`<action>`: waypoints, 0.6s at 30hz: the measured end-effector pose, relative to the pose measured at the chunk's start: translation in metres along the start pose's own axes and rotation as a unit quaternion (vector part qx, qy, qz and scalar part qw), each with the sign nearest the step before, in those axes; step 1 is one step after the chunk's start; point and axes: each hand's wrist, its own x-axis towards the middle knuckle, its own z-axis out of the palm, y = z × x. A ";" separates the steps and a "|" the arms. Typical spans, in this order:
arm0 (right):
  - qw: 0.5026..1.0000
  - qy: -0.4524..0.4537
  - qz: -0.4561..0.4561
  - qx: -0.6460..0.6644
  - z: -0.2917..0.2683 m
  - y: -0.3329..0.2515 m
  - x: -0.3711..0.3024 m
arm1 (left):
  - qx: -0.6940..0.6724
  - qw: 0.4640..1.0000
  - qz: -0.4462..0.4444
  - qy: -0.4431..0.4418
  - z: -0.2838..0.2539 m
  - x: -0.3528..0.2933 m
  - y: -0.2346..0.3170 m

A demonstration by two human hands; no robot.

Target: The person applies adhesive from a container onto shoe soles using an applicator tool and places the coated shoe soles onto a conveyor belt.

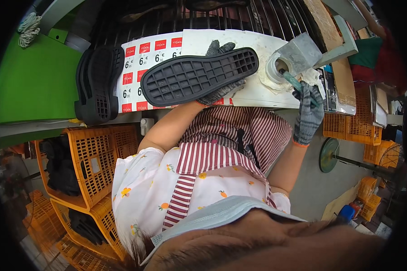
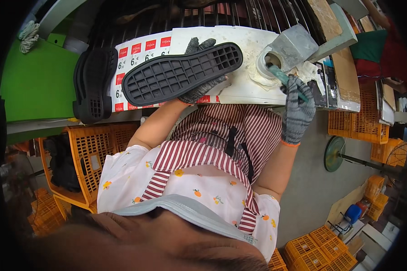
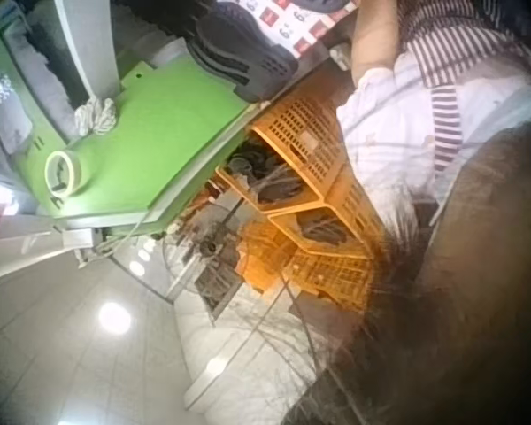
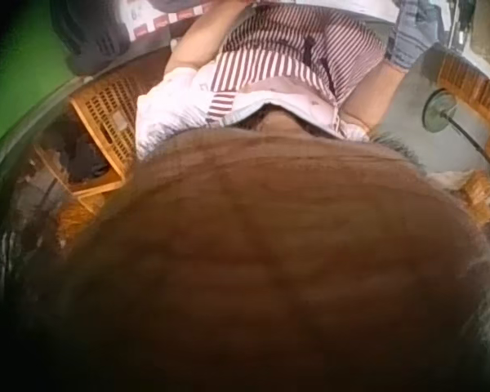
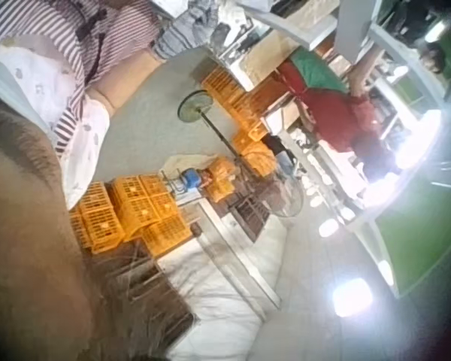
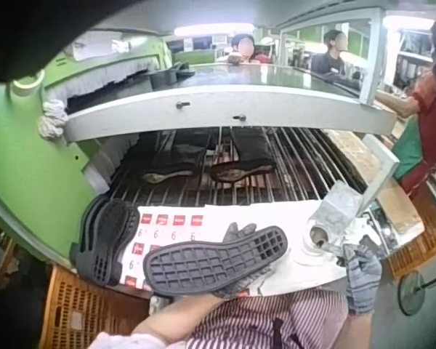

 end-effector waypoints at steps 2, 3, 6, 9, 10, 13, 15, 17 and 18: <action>0.998 -0.019 -0.042 0.037 0.020 -0.013 -0.020 | -0.329 0.941 -0.020 0.076 0.019 -0.005 -0.007; 0.993 -0.035 -0.082 0.073 0.028 -0.017 -0.028 | -0.356 0.931 -0.031 0.073 0.020 -0.004 -0.007; 0.976 -0.132 -0.173 0.017 0.042 -0.016 -0.045 | -0.214 0.975 -0.038 0.038 0.021 -0.005 0.000; 0.971 -0.166 -0.163 0.062 0.056 -0.027 -0.060 | -0.191 0.980 -0.044 0.032 0.027 -0.005 0.004; 0.971 -0.166 -0.162 0.063 0.058 -0.030 -0.062 | -0.189 0.981 -0.044 0.032 0.027 -0.006 0.005; 0.969 -0.180 -0.165 0.022 0.060 -0.032 -0.065 | -0.178 0.983 -0.042 0.028 0.028 -0.007 0.007; 0.970 -0.190 -0.151 0.026 0.061 -0.026 -0.065 | -0.174 0.983 -0.044 0.029 0.030 -0.007 0.008; 0.969 -0.191 -0.156 0.008 0.061 -0.026 -0.064 | -0.174 0.983 -0.045 0.027 0.030 -0.007 0.009; 0.970 -0.188 -0.157 0.010 0.062 -0.025 -0.065 | -0.174 0.983 -0.045 0.025 0.030 -0.007 0.009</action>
